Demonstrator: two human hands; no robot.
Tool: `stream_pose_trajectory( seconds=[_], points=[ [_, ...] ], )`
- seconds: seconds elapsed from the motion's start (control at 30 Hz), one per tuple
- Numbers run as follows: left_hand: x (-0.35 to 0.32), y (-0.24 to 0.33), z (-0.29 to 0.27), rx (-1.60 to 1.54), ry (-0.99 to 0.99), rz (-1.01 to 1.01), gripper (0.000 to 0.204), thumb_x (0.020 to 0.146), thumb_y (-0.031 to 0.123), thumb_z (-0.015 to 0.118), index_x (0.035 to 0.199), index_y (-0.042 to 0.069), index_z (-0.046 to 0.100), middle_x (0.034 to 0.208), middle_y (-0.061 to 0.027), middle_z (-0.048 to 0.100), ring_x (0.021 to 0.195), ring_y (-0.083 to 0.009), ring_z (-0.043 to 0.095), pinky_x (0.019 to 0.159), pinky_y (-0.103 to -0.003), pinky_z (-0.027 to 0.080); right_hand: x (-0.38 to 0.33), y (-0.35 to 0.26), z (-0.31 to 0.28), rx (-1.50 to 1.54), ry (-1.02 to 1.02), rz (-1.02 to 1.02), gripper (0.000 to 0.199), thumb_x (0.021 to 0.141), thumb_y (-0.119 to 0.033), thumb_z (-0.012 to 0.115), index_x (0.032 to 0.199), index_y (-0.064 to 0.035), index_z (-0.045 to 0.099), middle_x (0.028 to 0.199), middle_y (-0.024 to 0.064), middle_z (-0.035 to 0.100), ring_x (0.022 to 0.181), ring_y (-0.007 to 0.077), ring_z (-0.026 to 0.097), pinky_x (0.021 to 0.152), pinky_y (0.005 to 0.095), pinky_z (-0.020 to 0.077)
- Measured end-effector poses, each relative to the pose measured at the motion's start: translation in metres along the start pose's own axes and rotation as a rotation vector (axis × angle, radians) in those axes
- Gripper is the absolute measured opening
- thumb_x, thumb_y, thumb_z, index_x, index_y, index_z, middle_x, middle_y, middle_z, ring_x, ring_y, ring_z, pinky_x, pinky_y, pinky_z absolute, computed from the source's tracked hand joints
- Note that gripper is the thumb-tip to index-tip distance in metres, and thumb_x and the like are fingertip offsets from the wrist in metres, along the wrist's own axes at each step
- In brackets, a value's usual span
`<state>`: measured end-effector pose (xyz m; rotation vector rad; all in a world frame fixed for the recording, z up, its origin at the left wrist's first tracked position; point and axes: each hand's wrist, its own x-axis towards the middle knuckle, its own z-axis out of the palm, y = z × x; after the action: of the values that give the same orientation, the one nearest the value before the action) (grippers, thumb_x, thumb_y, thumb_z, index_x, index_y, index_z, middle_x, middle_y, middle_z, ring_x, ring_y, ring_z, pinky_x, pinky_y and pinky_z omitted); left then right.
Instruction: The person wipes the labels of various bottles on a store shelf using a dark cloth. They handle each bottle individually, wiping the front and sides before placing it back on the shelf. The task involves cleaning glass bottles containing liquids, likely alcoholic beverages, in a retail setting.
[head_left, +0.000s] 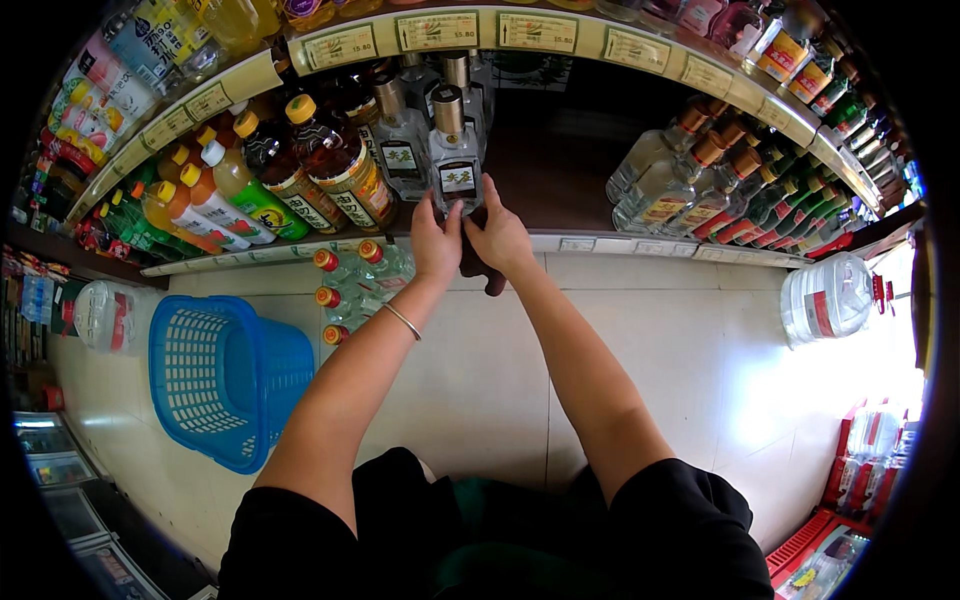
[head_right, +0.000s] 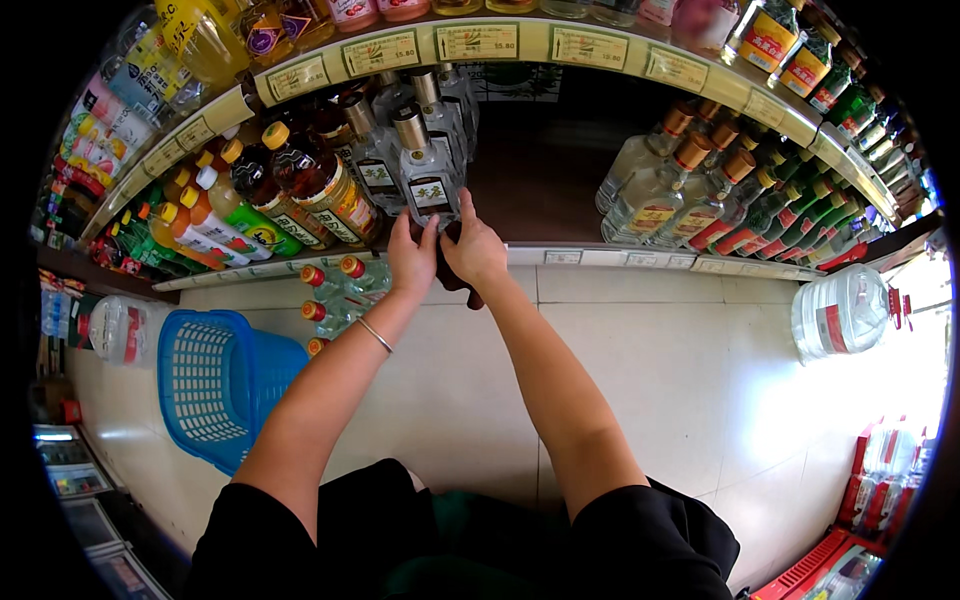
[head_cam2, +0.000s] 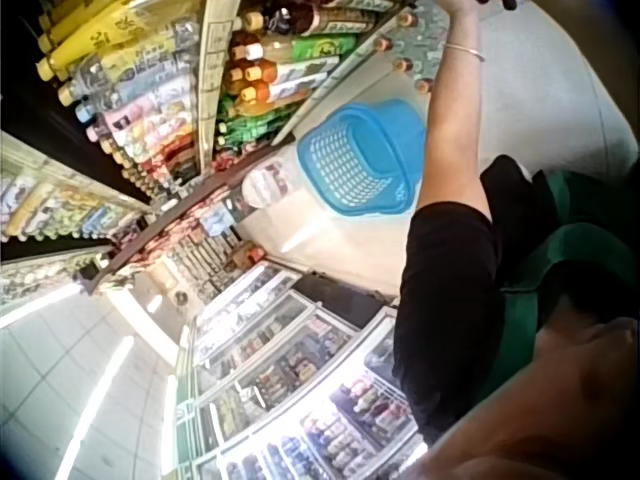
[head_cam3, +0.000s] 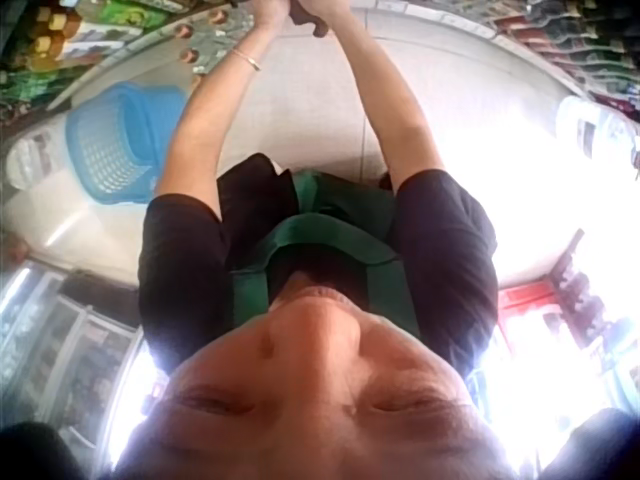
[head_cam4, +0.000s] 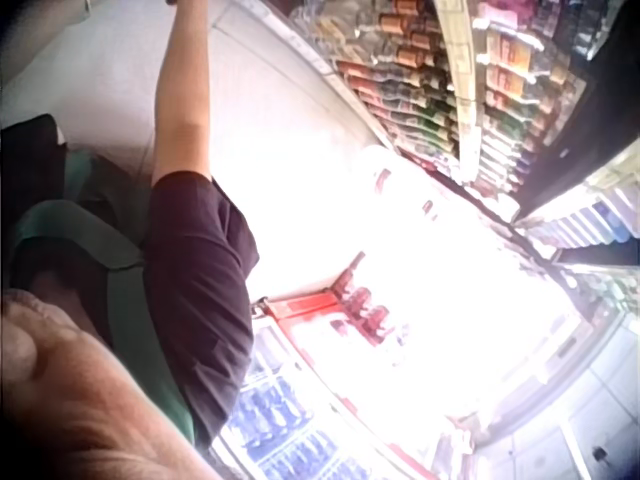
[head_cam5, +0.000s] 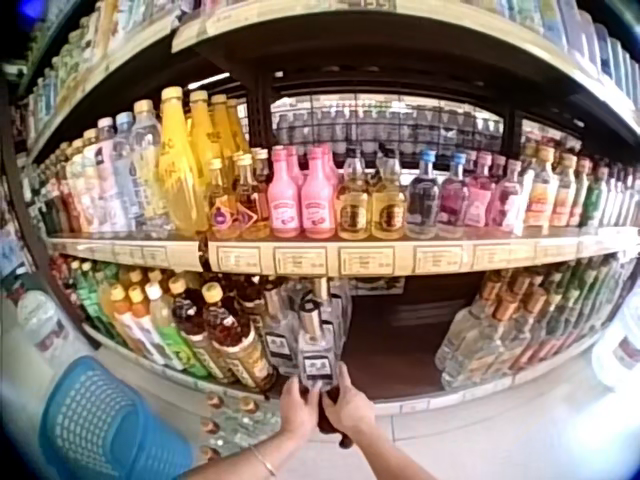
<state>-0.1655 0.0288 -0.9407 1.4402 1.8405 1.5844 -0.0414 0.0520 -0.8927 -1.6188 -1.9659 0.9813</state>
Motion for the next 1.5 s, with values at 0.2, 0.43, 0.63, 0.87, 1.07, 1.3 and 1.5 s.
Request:
stream_pose_trajectory(
  seconds=[0.2,0.43,0.63,0.87,1.07,1.3,1.5],
  points=[
    [-0.027,0.013,-0.001,0.107,0.058,0.114,0.022,0.094,0.018,0.065,0.099,-0.001,0.056,0.094,-0.0138,0.058,0.079,-0.0262,0.059,0.070,-0.038,0.048,-0.016,0.031,-0.013,0.086,0.219,0.004,0.067,0.081,-0.035,0.074,0.131,-0.0002,0.048,0.113,0.0235,0.065,0.104,0.0376,0.064,0.090,0.0432,0.0516],
    [-0.051,0.075,0.040,-0.256,-0.397,-0.290,0.032,0.101,0.031,0.056,0.117,0.003,0.059,0.103,-0.0095,0.066,0.092,-0.0173,0.061,0.082,-0.031,0.050,-0.026,0.056,-0.061,1.046,0.091,0.205,0.058,0.086,-0.029,0.074,0.128,0.0026,0.051,0.119,0.0150,0.061,0.109,0.0232,0.058,0.093,0.0348,0.0467],
    [-0.006,0.110,0.065,-0.410,-0.358,-0.214,0.031,0.103,0.018,0.050,0.130,0.003,0.057,0.117,-0.0059,0.066,0.106,-0.0145,0.060,0.096,-0.028,0.046,-0.009,0.052,-0.106,0.886,0.376,-0.114,0.050,0.085,-0.006,0.073,0.129,-0.0019,0.050,0.109,0.0043,0.060,0.101,0.0139,0.056,0.091,0.0265,0.0466],
    [0.001,0.089,0.074,-0.299,-0.004,-0.034,0.032,0.104,0.017,0.048,0.132,0.002,0.053,0.132,-0.0104,0.058,0.121,-0.0210,0.055,0.106,-0.031,0.040,0.014,0.047,-0.144,-0.013,0.224,-0.365,0.041,0.083,-0.028,0.075,0.117,-0.0064,0.067,0.119,0.0161,0.066,0.108,0.0327,0.063,0.093,0.0383,0.0510],
    [-0.026,0.061,0.093,-0.009,-0.121,0.256,0.031,0.103,0.023,0.049,0.123,0.001,0.057,0.124,-0.0189,0.057,0.115,-0.0354,0.054,0.101,-0.039,0.042,0.035,0.092,-0.098,-0.155,-0.065,-0.423,0.022,0.089,-0.015,0.061,0.107,-0.0068,0.071,0.113,0.0111,0.070,0.105,0.0322,0.064,0.089,0.0394,0.0521],
    [0.018,0.049,0.132,0.233,-0.171,0.206,0.049,0.105,0.034,0.037,0.130,-0.005,0.052,0.139,-0.0244,0.049,0.127,-0.0400,0.048,0.110,-0.046,0.035,0.101,0.107,-0.063,-0.491,-0.297,-0.408,0.059,0.090,-0.024,0.059,0.145,-0.0104,0.042,0.155,0.0126,0.034,0.144,0.0304,0.030,0.113,0.0445,0.0337],
    [0.062,0.043,0.190,0.126,-0.150,-0.091,0.064,0.103,0.045,0.035,0.140,-0.007,0.042,0.151,-0.0277,0.035,0.141,-0.0426,0.032,0.116,-0.053,0.024,0.229,0.157,-0.037,-0.634,-0.099,-0.382,0.065,0.092,-0.037,0.053,0.153,-0.0219,0.033,0.163,0.0020,0.021,0.149,0.0295,0.018,0.114,0.0510,0.0307]
  ],
)
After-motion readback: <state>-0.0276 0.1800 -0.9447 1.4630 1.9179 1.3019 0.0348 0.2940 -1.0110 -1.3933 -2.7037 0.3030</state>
